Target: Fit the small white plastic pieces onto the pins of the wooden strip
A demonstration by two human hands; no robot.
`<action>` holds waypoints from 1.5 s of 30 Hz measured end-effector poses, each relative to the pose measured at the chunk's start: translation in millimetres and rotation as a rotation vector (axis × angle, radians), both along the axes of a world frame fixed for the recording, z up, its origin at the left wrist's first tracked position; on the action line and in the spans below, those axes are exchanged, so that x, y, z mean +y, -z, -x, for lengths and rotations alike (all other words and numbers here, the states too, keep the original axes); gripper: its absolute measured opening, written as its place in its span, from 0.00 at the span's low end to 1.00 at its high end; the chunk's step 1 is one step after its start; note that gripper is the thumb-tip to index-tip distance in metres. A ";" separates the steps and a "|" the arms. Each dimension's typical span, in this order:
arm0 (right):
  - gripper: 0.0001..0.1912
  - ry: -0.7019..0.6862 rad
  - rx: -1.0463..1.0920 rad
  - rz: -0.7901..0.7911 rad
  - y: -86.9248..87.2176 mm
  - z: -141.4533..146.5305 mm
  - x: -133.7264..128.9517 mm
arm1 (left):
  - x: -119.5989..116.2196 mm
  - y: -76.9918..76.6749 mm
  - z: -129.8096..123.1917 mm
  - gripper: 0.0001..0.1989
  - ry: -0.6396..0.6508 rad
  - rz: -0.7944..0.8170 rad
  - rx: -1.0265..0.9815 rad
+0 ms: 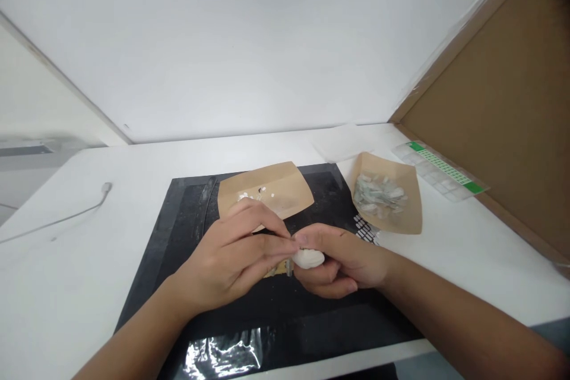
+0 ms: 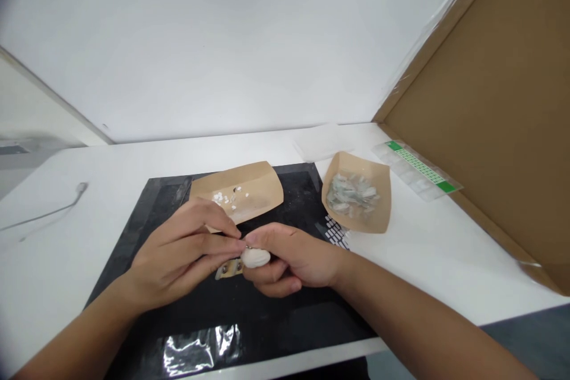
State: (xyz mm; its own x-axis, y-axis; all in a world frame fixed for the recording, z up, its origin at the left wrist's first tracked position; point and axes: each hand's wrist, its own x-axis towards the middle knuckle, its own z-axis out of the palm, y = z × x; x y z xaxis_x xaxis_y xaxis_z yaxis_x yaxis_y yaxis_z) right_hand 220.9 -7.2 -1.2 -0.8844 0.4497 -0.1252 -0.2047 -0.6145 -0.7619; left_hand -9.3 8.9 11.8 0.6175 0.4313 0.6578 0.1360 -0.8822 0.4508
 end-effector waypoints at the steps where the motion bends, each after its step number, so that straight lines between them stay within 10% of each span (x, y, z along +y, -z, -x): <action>1: 0.22 -0.017 -0.008 0.002 -0.5 -0.8 0.4 | -0.6 0.0 0.0 0.13 -0.005 0.002 0.010; 29: 0.18 -0.112 0.033 0.046 3.6 -10.1 1.8 | -8.2 1.9 1.3 0.08 -0.043 -0.200 0.164; 45: 0.22 0.292 -0.304 -0.575 3.5 -2.6 -5.4 | -10.7 8.0 -4.9 0.04 -0.104 0.061 0.120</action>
State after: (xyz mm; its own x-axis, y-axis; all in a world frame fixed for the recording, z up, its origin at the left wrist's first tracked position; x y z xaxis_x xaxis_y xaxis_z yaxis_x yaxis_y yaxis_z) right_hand 223.6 -12.6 -4.8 -0.6814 0.7317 -0.0184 -0.0270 -0.0503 -0.9984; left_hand -4.4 -1.8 3.8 0.6403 0.5338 0.5523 0.2813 -0.8321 0.4781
